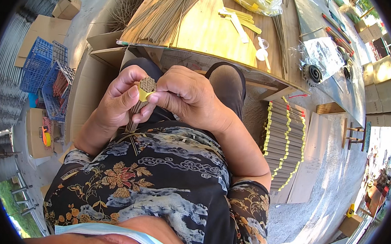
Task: The person gathers thin wooden sticks, aligns them into bundles, and secures each bundle with yellow tape. They repeatedly pick up sticks, arrange them, and wrap tape around the middle to hold them together.
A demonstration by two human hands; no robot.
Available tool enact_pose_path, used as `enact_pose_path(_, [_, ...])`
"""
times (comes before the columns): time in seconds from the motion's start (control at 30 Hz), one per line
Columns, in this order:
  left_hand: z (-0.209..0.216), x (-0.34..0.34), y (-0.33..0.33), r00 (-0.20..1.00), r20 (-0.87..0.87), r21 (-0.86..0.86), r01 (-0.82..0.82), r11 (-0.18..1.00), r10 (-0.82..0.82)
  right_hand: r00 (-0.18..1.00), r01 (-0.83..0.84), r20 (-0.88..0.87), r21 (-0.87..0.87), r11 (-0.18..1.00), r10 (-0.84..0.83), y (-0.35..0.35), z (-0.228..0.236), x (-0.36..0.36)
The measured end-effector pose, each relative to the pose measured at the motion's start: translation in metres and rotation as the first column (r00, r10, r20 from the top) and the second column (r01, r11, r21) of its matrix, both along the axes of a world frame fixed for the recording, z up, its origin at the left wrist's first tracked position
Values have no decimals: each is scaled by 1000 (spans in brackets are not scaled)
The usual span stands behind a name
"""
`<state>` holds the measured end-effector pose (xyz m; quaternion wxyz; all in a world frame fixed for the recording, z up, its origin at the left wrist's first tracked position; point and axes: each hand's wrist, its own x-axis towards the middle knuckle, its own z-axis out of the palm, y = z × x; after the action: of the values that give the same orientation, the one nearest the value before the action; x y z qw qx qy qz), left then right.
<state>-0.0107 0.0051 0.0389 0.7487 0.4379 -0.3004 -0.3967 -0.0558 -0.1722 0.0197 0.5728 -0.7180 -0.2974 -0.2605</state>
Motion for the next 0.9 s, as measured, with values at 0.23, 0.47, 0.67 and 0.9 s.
enact_pose_path(0.23, [1, 1, -6, 996, -75, -13, 49, 999, -50, 1000, -14, -24, -41, 999, 13, -10, -2, 3])
enact_pose_path(0.47, [-3, 9, -7, 960, -130, -105, 233, 967, -246, 995, 54, -92, 66, 996, -48, -12, 5, 3])
enact_pose_path(0.67, [7, 9, -6, 977, 212, 164, -20, 986, -16, 993, 59, 110, -49, 997, -53, -15, 14, 3])
enact_pose_path(0.9, [27, 11, -13, 842, 502, 274, 60, 960, -196, 984, 118, 142, -70, 991, -107, -22, 20, -3])
